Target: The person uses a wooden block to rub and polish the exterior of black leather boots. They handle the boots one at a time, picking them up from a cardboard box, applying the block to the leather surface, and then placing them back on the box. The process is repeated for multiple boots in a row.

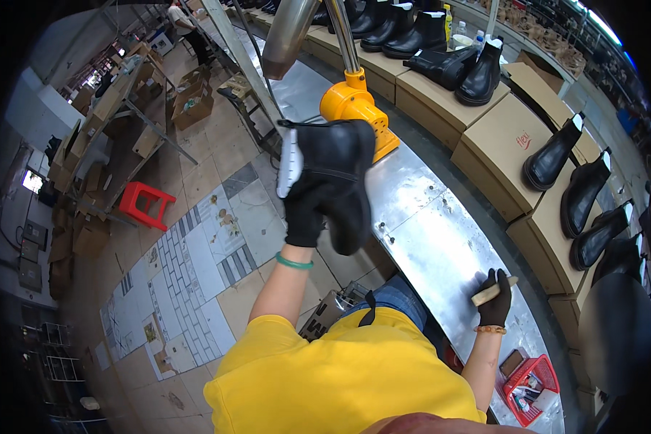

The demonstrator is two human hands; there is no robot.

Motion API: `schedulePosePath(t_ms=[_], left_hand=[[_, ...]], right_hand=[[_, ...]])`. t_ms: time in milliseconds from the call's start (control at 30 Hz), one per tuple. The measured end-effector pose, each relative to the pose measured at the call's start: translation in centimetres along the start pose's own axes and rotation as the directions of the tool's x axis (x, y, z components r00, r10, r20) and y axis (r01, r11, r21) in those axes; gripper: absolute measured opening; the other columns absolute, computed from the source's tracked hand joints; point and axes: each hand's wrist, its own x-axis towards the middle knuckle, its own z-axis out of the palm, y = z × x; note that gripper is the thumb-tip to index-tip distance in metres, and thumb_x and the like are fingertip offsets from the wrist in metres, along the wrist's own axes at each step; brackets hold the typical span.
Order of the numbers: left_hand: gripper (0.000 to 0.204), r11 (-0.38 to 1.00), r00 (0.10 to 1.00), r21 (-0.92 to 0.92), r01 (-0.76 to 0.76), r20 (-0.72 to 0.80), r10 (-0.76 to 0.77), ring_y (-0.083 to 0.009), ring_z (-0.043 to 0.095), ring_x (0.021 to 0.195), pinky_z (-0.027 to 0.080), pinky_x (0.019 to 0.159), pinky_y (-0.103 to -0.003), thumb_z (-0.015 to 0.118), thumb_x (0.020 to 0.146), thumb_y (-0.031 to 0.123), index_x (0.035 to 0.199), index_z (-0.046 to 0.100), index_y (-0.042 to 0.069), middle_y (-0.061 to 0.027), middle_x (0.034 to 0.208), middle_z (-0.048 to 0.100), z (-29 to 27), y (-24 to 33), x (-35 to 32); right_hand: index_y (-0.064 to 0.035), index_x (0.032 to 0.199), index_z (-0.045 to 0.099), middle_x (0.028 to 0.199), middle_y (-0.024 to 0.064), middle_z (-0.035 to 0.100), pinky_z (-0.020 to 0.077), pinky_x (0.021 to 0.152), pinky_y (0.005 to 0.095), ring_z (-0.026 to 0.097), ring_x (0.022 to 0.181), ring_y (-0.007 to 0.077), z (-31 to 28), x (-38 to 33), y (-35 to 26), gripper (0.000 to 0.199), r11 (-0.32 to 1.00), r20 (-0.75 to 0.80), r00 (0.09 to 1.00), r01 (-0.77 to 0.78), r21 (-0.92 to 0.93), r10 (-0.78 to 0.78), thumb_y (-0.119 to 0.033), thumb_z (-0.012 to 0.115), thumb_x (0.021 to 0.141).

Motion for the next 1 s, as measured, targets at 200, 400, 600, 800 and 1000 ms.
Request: schedulePosePath(t_ms=[200, 400, 600, 800, 1000], left_hand=[[0.018, 0.971, 0.957, -0.191, 0.142, 0.279, -0.085, -0.0157, 0.06, 0.092, 0.048, 0.082, -0.027, 0.06, 0.078, -0.001, 0.095, 0.066, 0.0, -0.007, 0.098, 0.065, 9.5, -3.2, -2.6], [0.034, 0.876, 0.826, -0.211, 0.434, 0.481, -0.294, -0.0154, 0.059, 0.098, 0.048, 0.088, -0.029, 0.066, 0.077, -0.003, 0.109, 0.061, 0.001, -0.0072, 0.104, 0.064, 16.8, -7.8, -8.0], [0.062, 0.986, 0.816, -0.043, 0.159, 0.568, -0.107, -0.0209, 0.057, 0.107, 0.045, 0.094, -0.034, 0.078, 0.07, 0.02, 0.122, 0.05, 0.003, -0.0111, 0.115, 0.06, 18.3, -10.0, -11.3], [0.07, 0.956, 0.689, -0.082, 0.281, 0.711, -0.142, -0.0208, 0.051, 0.116, 0.039, 0.101, -0.034, 0.077, 0.072, 0.018, 0.13, 0.042, 0.003, -0.0109, 0.126, 0.053, 16.2, -9.3, -10.3], [0.072, 0.99, 0.626, 0.074, -0.118, 0.78, 0.016, -0.0223, 0.044, 0.123, 0.033, 0.104, -0.036, 0.076, 0.074, 0.02, 0.133, 0.039, 0.005, -0.0099, 0.133, 0.046, 15.5, -11.7, -8.6]], right_hand=[[-0.0157, 0.124, 0.051, 0.108, 0.0058, 0.061, 0.039, 0.094, 0.0552, 0.058, 0.1, 0.0225, 4.1, -2.5, -5.7, 0.055, 0.939, 0.357, 0.889, 0.186, 0.288, -0.285, -0.051, 0.059, 0.083], [-0.0114, 0.122, 0.052, 0.11, 0.0103, 0.061, 0.0339, 0.101, 0.0611, 0.057, 0.103, 0.0261, 9.0, -0.4, -12.6, 0.067, 0.844, 0.615, 0.582, 0.299, 0.446, -0.531, -0.057, 0.062, 0.073], [-0.0088, 0.126, 0.048, 0.114, 0.0131, 0.058, 0.0379, 0.1, 0.0521, 0.057, 0.103, 0.0263, 9.7, 2.0, -14.1, 0.074, 0.792, 0.439, 0.66, 0.523, 0.314, -0.609, -0.061, 0.058, 0.075], [-0.0062, 0.13, 0.042, 0.108, 0.0138, 0.054, 0.0483, 0.086, 0.0314, 0.056, 0.089, 0.0182, 8.7, 1.7, -11.9, 0.076, 0.819, 0.421, 0.703, 0.503, 0.275, -0.573, -0.058, 0.059, 0.078], [-0.0053, 0.128, 0.043, 0.106, 0.0145, 0.054, 0.0499, 0.083, 0.0333, 0.056, 0.088, 0.0206, 11.5, 0.1, -12.1, 0.074, 0.818, 0.483, 0.661, 0.445, 0.364, -0.574, -0.056, 0.062, 0.077]])
